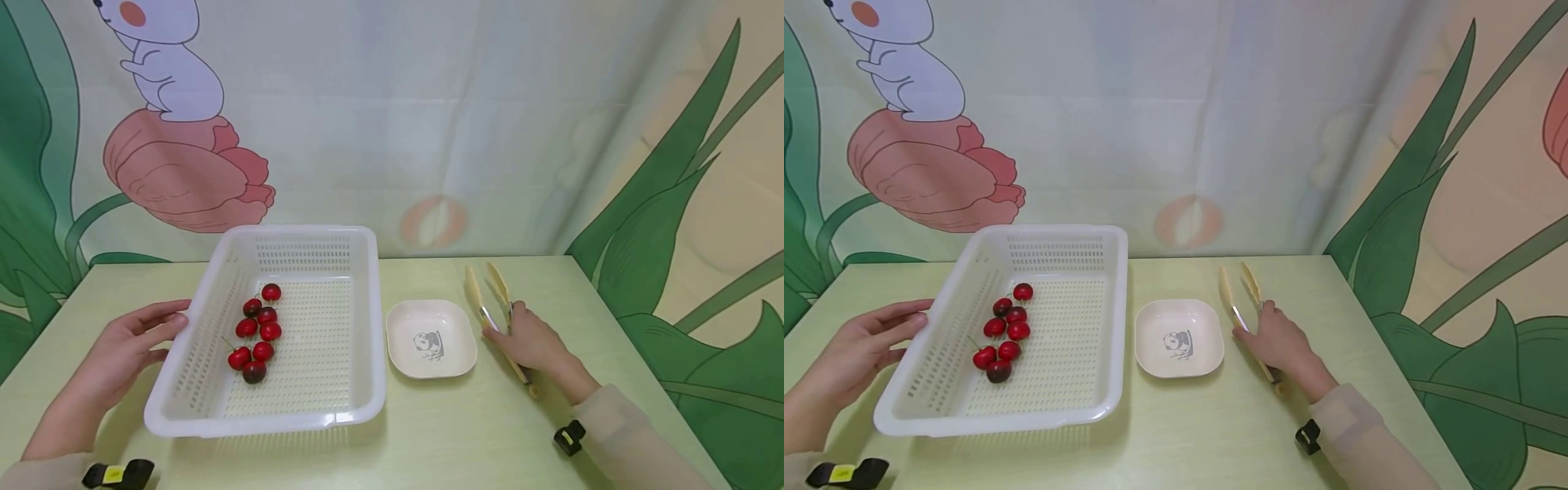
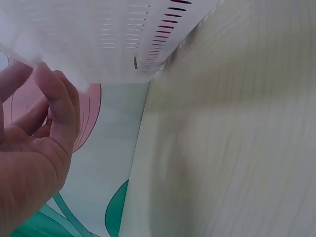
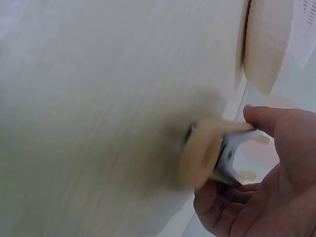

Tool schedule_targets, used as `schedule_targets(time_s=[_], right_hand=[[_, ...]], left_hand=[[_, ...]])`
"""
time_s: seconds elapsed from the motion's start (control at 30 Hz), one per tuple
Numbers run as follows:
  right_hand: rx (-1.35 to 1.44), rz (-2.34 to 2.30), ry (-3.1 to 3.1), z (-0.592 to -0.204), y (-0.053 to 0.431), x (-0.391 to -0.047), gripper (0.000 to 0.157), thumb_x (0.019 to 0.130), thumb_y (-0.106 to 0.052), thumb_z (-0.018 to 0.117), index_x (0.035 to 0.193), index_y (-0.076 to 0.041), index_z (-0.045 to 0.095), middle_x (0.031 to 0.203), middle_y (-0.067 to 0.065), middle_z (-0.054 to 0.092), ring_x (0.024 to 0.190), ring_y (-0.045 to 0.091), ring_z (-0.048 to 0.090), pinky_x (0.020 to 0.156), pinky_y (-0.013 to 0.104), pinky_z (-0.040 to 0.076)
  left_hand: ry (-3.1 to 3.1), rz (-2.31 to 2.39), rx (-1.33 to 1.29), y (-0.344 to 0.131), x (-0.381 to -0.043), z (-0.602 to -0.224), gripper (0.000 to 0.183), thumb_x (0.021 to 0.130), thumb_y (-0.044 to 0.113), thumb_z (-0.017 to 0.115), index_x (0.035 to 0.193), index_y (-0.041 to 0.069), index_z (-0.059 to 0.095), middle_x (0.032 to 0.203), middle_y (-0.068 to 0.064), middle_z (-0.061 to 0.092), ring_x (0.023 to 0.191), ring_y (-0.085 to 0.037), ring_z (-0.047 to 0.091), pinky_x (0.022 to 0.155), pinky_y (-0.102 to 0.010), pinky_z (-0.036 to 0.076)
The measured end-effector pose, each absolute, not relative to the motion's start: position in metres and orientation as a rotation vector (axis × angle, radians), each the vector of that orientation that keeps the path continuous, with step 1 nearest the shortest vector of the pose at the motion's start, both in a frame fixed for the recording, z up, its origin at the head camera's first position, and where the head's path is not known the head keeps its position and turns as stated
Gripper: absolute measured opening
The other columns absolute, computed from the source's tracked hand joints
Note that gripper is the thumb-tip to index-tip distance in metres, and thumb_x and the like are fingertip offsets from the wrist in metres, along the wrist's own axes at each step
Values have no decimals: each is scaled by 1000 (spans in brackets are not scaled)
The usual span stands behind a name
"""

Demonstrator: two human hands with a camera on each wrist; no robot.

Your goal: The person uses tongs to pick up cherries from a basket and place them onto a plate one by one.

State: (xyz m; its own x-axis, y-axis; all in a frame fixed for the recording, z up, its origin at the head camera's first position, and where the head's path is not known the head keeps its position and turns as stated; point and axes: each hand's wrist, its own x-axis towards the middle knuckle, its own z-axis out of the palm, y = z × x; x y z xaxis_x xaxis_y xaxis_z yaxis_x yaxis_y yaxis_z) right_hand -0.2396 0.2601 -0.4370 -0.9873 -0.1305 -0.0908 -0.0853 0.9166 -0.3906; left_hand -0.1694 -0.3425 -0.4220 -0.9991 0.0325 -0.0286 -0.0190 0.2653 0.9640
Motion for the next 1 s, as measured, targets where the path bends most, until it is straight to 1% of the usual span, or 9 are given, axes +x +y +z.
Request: schedule_targets(time_s=[0.17,0.27,0.37,0.53,0.7,0.93,1.0], right_hand=[[-200,-584,2989,-437,262,-241,65,97,-42,66,120,15,45,97,21,61,75,29,61,59,41,53],[-212,-598,2990,-437,263,-242,61,97,-40,66,119,14,48,95,19,60,74,27,59,56,39,52],[-237,-629,2992,-437,263,-243,57,97,-38,66,118,13,50,96,17,60,75,27,58,58,39,52],[-269,-677,2990,-438,264,-244,53,100,-34,64,121,13,50,102,19,61,82,29,59,67,46,54],[-305,-708,2985,-438,265,-245,55,102,-32,63,128,14,46,109,23,60,91,32,59,76,51,53],[-410,-741,3008,-437,266,-248,51,103,-27,64,127,14,46,109,23,58,94,33,56,81,53,50],[-438,-769,3018,-437,267,-248,51,104,-26,63,129,15,46,112,25,58,100,36,57,86,55,49]], left_hand=[[2442,1892,5,-342,-170,-424,34,105,28,63,138,22,59,113,20,66,99,-3,65,79,-26,59],[2402,1923,-1,-343,-170,-424,32,104,27,63,136,24,60,113,19,67,99,-3,66,79,-25,59],[2337,1972,-8,-343,-170,-424,29,104,25,64,132,28,62,114,18,68,99,-4,66,80,-25,59],[2208,2070,-16,-344,-171,-423,23,104,22,64,125,31,65,114,16,69,98,-7,68,79,-25,59],[2133,2142,17,-344,-172,-423,23,103,18,64,123,29,66,114,12,71,97,-9,69,79,-27,60],[2108,2155,27,-343,-171,-422,25,103,15,64,124,28,66,115,11,71,97,-10,70,78,-28,61],[2100,2163,39,-343,-172,-422,25,104,13,63,124,28,67,115,11,71,96,-11,70,78,-28,61]])
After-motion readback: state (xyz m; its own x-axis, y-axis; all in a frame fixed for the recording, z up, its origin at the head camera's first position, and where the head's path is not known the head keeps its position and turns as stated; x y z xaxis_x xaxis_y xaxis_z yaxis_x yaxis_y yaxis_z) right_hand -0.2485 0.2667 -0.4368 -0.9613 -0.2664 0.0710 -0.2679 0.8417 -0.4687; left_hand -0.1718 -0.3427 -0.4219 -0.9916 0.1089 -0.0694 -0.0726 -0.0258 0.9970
